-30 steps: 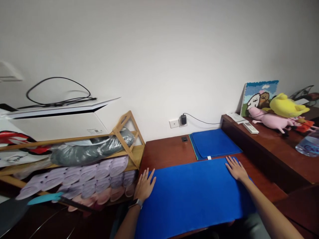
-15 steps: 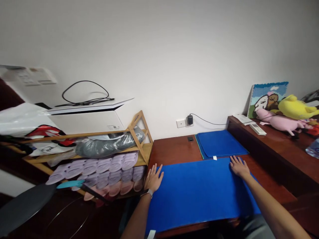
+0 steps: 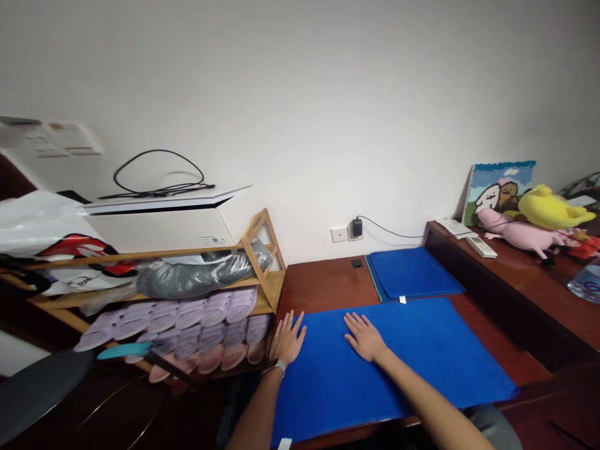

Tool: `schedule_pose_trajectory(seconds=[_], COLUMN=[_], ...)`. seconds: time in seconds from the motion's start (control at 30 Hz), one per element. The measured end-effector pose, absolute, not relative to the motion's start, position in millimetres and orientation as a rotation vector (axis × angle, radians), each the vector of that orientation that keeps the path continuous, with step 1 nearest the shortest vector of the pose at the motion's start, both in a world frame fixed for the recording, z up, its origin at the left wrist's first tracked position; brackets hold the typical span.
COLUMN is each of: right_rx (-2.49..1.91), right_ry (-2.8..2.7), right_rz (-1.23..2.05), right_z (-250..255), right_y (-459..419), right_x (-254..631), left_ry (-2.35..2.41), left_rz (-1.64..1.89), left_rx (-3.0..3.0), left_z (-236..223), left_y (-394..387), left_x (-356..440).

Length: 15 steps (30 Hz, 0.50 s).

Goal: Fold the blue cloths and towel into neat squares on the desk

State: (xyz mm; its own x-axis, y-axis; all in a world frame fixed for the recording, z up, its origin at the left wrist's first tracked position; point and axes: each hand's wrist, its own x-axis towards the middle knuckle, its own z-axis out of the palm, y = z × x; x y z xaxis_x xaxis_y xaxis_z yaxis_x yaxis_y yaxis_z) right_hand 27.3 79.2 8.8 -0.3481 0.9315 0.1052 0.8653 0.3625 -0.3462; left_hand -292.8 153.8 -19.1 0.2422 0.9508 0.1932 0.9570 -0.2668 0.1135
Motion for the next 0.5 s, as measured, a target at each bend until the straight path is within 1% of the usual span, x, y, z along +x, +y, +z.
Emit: schedule_pose_trajectory(seconds=[0.07,0.17,0.3,0.4,0.5], right_rx=[-1.723,-2.038,-2.441,-2.523,-2.523], right_ry=[-2.285,-2.145,-1.821,-1.722,-1.714], right_rz=[0.292,0.228,0.161,0.185,0.176], right_z=[3.3,-5.2,-15.4,-22.7,-27.7], right_y=[74.8,63.5,47.6,40.3,38.0], right_x=[80.2,183.8,307.0,349.5,354.3], left_ry=[-1.883,-1.883,-1.883,-1.873,-1.869], left_rz=[-0.349,-0.337,-0.302,-0.282,-0.262], left_rx=[-2.446,-2.43,-2.425,-2.42,-2.424], left_z=[-19.6,-17.7,-13.4,-12.1,-12.5], left_y=[154.8,154.8,153.9,154.1,155.2], left_x=[-293.2,-291.9,-289.6,-289.4,-290.2])
